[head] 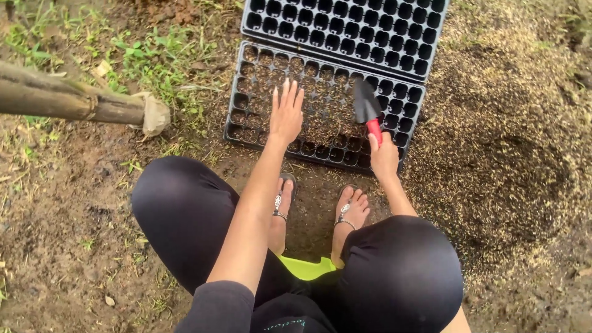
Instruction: Filling a plastic seedling tray with a soil and husk mixture using a hand trowel.
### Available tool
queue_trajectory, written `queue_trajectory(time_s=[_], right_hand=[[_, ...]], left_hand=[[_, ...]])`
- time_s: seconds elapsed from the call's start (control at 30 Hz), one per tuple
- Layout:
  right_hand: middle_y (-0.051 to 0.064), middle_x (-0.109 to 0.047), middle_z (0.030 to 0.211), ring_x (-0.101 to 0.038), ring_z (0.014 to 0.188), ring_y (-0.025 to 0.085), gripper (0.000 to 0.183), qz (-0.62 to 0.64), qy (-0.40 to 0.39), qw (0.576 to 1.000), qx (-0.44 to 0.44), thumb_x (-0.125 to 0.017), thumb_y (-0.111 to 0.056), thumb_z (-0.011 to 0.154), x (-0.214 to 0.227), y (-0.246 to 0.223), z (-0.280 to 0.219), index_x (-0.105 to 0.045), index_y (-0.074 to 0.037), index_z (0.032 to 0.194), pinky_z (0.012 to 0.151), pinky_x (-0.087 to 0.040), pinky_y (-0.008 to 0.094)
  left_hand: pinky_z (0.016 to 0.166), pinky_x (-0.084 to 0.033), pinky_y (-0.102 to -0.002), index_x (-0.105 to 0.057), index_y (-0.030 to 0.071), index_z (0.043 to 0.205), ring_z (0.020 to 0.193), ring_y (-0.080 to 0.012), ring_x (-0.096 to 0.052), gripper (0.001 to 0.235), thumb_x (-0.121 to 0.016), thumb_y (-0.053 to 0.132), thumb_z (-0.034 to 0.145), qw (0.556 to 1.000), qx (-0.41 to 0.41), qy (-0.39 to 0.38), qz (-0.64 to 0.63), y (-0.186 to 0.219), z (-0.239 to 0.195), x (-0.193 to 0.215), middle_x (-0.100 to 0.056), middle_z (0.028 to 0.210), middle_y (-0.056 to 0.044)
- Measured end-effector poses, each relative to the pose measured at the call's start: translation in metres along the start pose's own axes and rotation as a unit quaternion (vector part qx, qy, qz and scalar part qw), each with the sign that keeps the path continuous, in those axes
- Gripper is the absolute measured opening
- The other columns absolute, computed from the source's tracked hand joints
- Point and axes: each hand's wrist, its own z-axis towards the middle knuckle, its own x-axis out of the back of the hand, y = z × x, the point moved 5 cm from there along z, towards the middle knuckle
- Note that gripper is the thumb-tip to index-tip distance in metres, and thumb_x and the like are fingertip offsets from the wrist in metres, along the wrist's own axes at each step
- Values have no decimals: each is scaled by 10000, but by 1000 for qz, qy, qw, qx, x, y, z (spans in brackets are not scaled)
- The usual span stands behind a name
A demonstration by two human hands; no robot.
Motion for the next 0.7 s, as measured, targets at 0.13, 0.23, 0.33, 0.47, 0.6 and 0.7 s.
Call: queue_trajectory(time_s=[0.13,0.23,0.33,0.47,0.6,0.7], right_hand=[[321,-689,910,-684,926,535,423,-22,-48,998,32,-559,-505,1045,-5,7,-22,-605,-96,1139,787,-530,603],[312,-689,898,-683,918,533,439,-59,-95,989,94,-547,-556,1023,-14,15,-31,-588,-137,1147,792,-526,605],[280,-707,893,-707,908,495,407,-66,-107,987,100,-550,-527,1022,-9,11,-37,-585,-146,1161,795,-551,564],[318,-687,866,-694,886,520,439,-43,-56,994,78,-521,-524,1052,0,17,-37,-572,-96,1132,773,-539,591],[298,-691,859,-692,894,513,388,-11,-56,996,65,-558,-472,1052,1,14,-33,-599,-90,1113,764,-531,576],[301,-691,871,-687,910,512,385,15,-52,997,49,-572,-471,1050,7,11,-29,-604,-95,1127,766,-524,576]], left_hand=[[1256,6,-538,-324,88,1559,1557,-318,-44,591,-593,149,1036,999,-17,-11,26,8,3,-13,-185,1664,-183],[1253,1,-543,-347,70,1548,1553,-323,-54,547,-566,101,1048,1000,-17,9,12,16,2,-13,-192,1659,-192],[1256,9,-548,-372,92,1537,1560,-309,-56,547,-582,127,1033,999,-15,10,30,22,11,-19,-206,1664,-173],[1246,-19,-547,-502,88,1431,1544,-304,-112,425,-589,110,1016,998,-50,40,-2,36,11,-17,-335,1599,-177],[1249,-78,-548,-679,153,1162,1502,-277,-270,245,-661,72,931,982,-175,75,8,54,1,-7,-538,1444,-130],[1257,-69,-571,-708,213,1043,1499,-251,-292,184,-708,98,900,956,-267,96,73,66,-10,-9,-561,1428,-56]])
